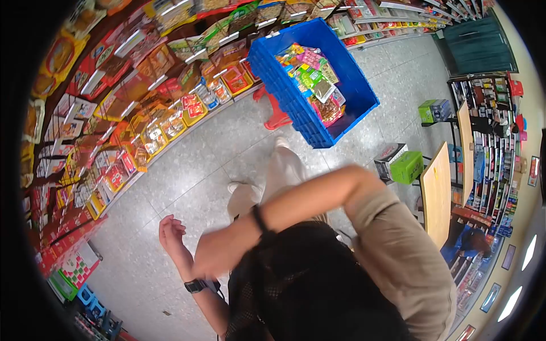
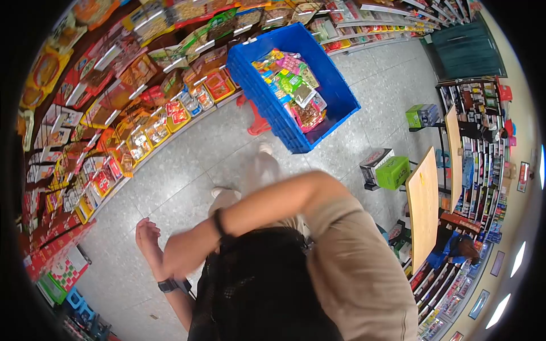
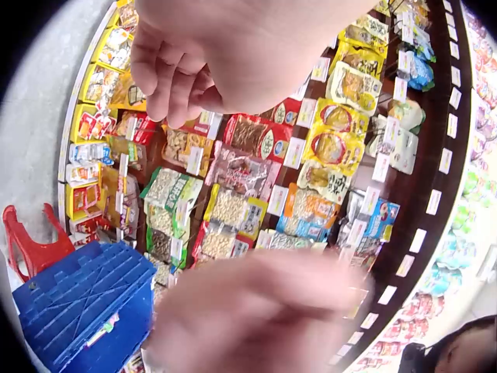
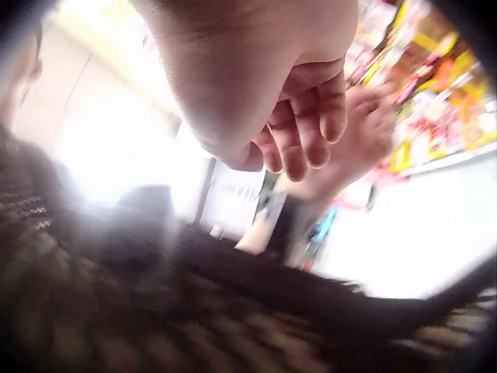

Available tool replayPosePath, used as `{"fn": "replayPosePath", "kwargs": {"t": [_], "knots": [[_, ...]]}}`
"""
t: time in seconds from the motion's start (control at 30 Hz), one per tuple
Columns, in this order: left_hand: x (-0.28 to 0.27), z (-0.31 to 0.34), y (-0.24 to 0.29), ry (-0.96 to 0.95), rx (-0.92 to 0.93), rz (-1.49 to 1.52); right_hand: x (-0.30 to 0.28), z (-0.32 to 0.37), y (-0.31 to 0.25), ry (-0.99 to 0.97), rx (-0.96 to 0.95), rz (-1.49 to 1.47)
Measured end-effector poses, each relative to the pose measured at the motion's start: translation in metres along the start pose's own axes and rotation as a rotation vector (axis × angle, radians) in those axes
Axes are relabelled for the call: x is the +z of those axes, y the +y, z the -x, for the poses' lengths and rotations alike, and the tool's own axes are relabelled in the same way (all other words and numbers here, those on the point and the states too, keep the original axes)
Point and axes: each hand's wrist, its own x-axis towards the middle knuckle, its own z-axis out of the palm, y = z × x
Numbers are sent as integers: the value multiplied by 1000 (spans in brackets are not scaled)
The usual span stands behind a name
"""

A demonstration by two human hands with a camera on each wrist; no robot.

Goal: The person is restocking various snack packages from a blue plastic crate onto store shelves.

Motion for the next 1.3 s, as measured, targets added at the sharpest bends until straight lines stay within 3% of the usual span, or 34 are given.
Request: {"fn": "replayPosePath", "kwargs": {"t": [0.03, 0.07, 0.1, 0.13, 0.17, 0.2, 0.23, 0.27, 0.3, 0.37, 0.4, 0.53, 0.63, 0.7, 0.8, 0.83, 0.87, 0.93, 1.0, 1.07, 1.17, 1.23, 1.3], "knots": [[12, -5, -7, -29, -1, -41, -4, 44, 45, 149, 123, 169], [29, -10, -13, -50, -13, -53, -22, 102, 67, 438, 247, 170], [47, -13, -17, -73, -28, -68, -37, 156, 85, 543, 571, 179], [66, -18, -23, -101, -45, -89, -51, 210, 102, 816, 571, 263], [88, -26, -31, -129, -50, -107, -62, 270, 114, 982, 756, 268], [114, -34, -37, -162, -45, -139, -63, 330, 148, 1264, 767, 263], [144, -39, -41, -186, -42, -168, -75, 386, 166, 1410, 909, 197], [177, -45, -44, -207, -33, -195, -74, 443, 203, 1684, 846, 21], [212, -49, -49, -249, -44, -206, -78, 500, 232, 1706, 999, 81], [286, -57, -63, -319, -58, -234, -74, 612, 317, 1676, 1373, -144], [327, -60, -71, -367, -61, -245, -83, 642, 333, 1709, 1373, -250], [486, -47, -118, -562, -188, -250, -111, 699, 382, 1789, 1249, -564], [562, -25, -149, -643, -282, -298, -130, 695, 400, 1920, 1051, -777], [588, -13, -166, -675, -325, -343, -144, 679, 403, 2040, 980, -878], [598, -4, -184, -706, -356, -413, -141, 680, 406, 1896, 936, -907], [601, -3, -186, -707, -361, -417, -139, 672, 407, 1946, 796, -789], [604, -3, -186, -710, -362, -414, -135, 675, 400, 1810, 908, -755], [603, -7, -189, -694, -426, -394, -146, 661, 343, 1766, 828, -894], [607, -5, -185, -638, -497, -295, -130, 660, 312, 1698, 726, -721], [609, -3, -179, -670, -662, -257, -146, 649, 228, 1658, 637, -998], [609, -1, -171, -688, -813, -30, -155, 637, 159, 1587, 480, -1213], [616, 14, -136, -553, -665, 251, -157, 622, 134, 1534, 347, -1325], [596, 18, -109, -520, -508, 341, -157, 610, 127, 1265, 467, -1011]]}}
